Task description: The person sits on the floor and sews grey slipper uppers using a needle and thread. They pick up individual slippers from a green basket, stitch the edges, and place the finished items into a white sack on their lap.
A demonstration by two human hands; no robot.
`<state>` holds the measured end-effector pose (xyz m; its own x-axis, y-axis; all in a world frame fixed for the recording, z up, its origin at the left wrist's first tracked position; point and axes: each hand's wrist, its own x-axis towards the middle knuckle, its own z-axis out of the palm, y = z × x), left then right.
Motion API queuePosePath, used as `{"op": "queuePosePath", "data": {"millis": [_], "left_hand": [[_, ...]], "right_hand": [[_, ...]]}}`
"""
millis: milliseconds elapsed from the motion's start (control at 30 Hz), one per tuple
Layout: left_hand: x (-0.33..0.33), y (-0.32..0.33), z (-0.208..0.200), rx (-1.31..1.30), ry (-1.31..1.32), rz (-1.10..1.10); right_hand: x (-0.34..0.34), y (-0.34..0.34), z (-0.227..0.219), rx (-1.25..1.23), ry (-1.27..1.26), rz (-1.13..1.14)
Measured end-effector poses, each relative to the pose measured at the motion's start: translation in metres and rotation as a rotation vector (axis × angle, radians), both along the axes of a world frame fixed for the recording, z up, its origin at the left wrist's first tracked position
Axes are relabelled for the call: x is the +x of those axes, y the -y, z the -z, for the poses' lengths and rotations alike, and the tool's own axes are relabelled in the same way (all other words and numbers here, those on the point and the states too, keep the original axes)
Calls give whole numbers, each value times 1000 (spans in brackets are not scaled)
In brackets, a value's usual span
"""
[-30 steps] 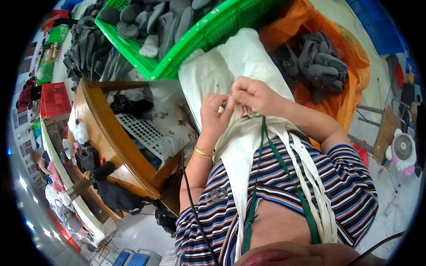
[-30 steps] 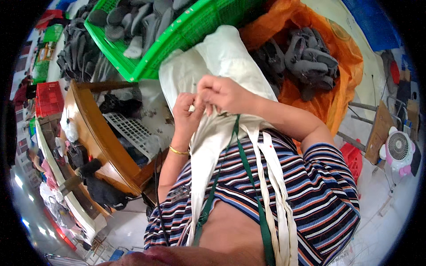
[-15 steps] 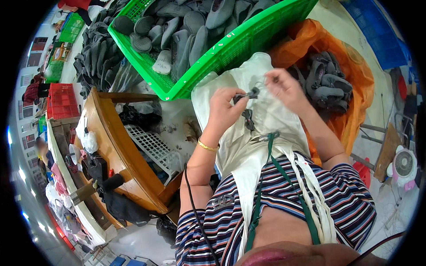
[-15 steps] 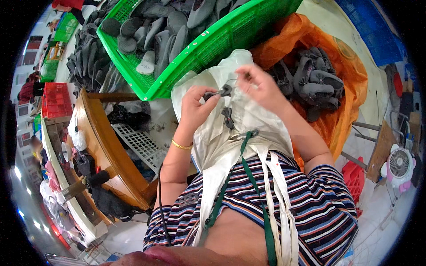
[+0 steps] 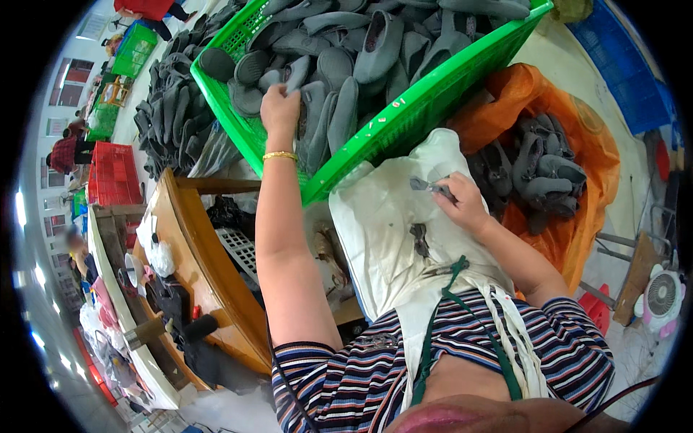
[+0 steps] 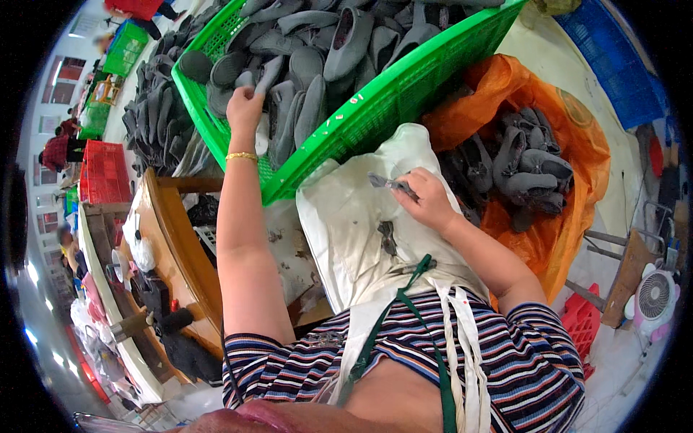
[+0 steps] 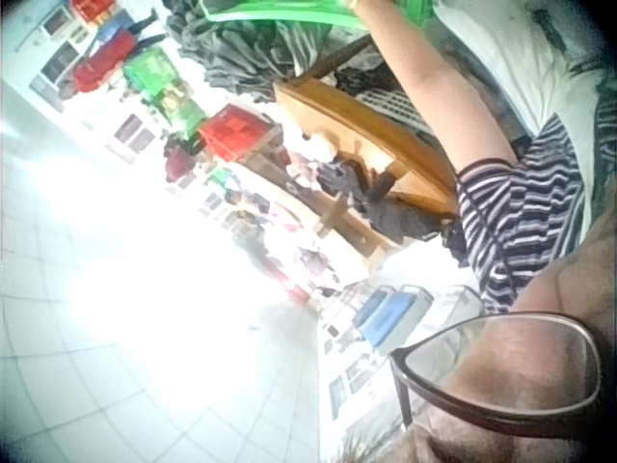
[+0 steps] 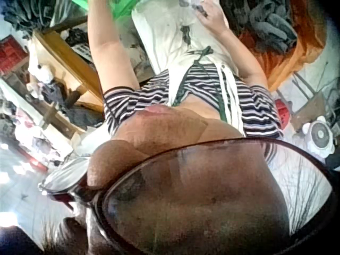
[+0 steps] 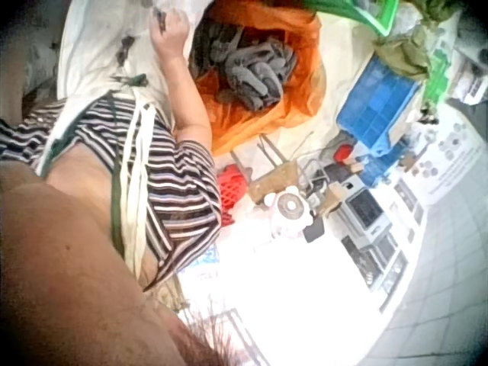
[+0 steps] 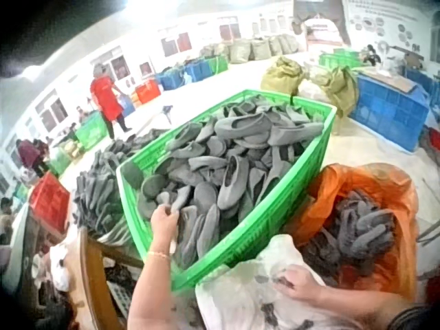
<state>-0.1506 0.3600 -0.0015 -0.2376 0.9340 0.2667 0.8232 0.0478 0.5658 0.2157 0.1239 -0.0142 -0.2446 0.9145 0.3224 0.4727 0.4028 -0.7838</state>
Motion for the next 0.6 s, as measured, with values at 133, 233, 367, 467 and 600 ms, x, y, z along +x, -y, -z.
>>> {"op": "queuePosePath", "data": {"millis": [133, 233, 367, 467, 600], "left_hand": [[-10, -19, 31, -173, -393, -93], [-29, -24, 49, -240, -435, -11], [5, -16, 13, -115, -429, -13], [14, 14, -43, 231, -302, -65], [32, 113, -129, 643, -234, -118]], "right_hand": [[2, -6, -6, 5, 17, 16], [-5, -5, -15, 9, 14, 22], [0, 0, -13, 28, -26, 48], [-1, 6, -20, -7, -14, 60], [4, 5, -10, 8, -19, 71]]}}
